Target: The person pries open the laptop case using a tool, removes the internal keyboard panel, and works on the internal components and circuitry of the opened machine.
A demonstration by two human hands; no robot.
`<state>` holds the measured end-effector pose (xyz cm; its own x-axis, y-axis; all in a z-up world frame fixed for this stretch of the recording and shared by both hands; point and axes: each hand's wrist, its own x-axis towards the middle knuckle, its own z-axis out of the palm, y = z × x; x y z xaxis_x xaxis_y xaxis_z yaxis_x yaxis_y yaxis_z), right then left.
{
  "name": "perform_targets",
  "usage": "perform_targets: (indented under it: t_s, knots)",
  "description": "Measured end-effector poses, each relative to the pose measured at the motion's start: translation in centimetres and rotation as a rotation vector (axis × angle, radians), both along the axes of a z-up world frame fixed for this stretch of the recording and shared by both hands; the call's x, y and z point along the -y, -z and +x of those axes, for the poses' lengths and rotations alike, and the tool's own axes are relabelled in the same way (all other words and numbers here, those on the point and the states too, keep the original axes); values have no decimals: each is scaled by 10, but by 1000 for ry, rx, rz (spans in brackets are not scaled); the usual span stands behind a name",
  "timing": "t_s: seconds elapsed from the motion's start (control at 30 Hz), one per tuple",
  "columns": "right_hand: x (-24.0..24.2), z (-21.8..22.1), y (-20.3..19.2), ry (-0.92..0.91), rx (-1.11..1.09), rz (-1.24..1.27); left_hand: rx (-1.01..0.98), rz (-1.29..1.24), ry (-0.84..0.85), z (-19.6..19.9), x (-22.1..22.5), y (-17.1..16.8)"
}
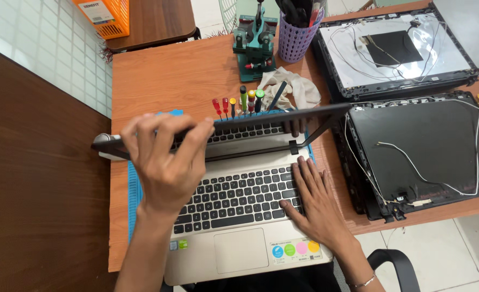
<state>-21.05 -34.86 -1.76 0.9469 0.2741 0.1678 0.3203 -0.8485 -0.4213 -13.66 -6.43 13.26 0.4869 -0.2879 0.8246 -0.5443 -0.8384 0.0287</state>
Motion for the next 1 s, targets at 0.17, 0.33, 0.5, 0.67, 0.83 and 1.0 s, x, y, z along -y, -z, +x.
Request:
perform_targets:
  t_s: [0.17,0.33,0.5,0.67,0.83,1.0]
  knots:
    - [1,1,6,6,-36,34,2,-21,2,32,0,0]
    - [2,1,5,27,-77,42,-19,-45,4,55,0,3]
    - [1,3,2,17,-65,61,-32,-63,-2,79,2,9]
    - [1,3,-1,38,-105,125,-38,-83,5,95,2,14]
    - [3,4,1,98,-131,217,-21,-69,14,90,-1,15]
    - [7,9,4,178,-58,250,-11,1,-22,60,-14,13]
